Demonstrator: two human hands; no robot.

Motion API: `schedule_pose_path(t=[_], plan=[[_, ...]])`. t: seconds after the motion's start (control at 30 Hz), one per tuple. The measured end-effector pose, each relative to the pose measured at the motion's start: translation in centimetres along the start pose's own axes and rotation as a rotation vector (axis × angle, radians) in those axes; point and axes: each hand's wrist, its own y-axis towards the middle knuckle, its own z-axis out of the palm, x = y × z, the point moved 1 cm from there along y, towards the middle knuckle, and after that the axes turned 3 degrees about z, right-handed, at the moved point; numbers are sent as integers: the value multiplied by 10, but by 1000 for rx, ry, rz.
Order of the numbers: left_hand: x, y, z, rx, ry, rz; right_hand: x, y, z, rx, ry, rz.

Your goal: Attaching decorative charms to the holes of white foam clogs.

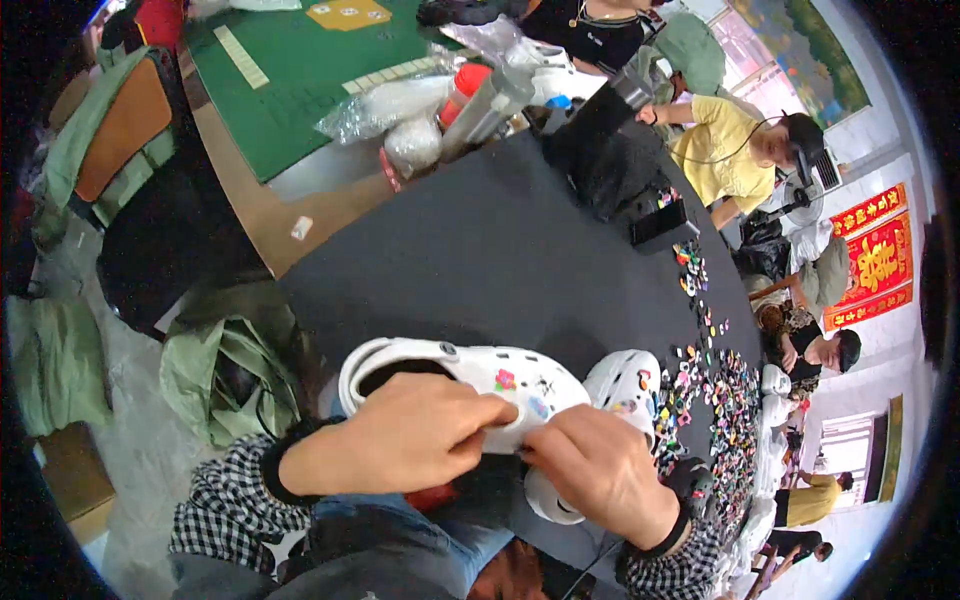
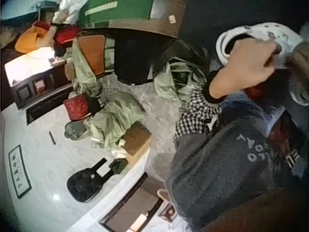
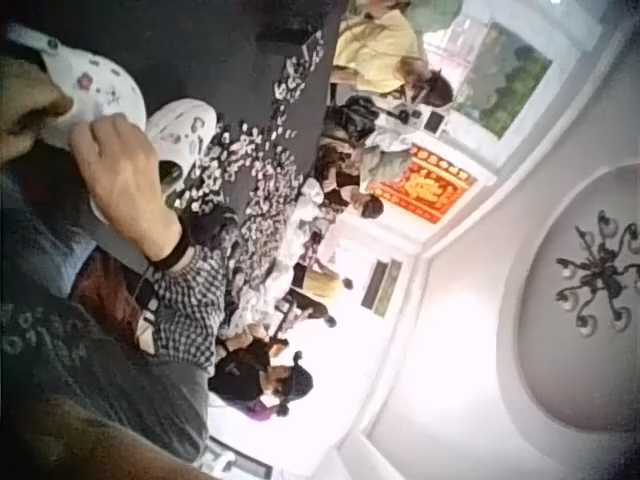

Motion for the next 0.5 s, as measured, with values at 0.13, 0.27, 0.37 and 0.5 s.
schedule_pose_path(t=[0.13,0.27,0.37,0.5], plan=[[-5,-5,3,108,-37,-42,5,-4,-3,54,-17,7],[-13,-12,3,210,-50,-142,1,-5,0,67,33,56],[-16,-15,10,184,87,-62,4,-5,2,54,21,46],[-18,-16,11,139,152,23,0,-10,6,24,93,84]])
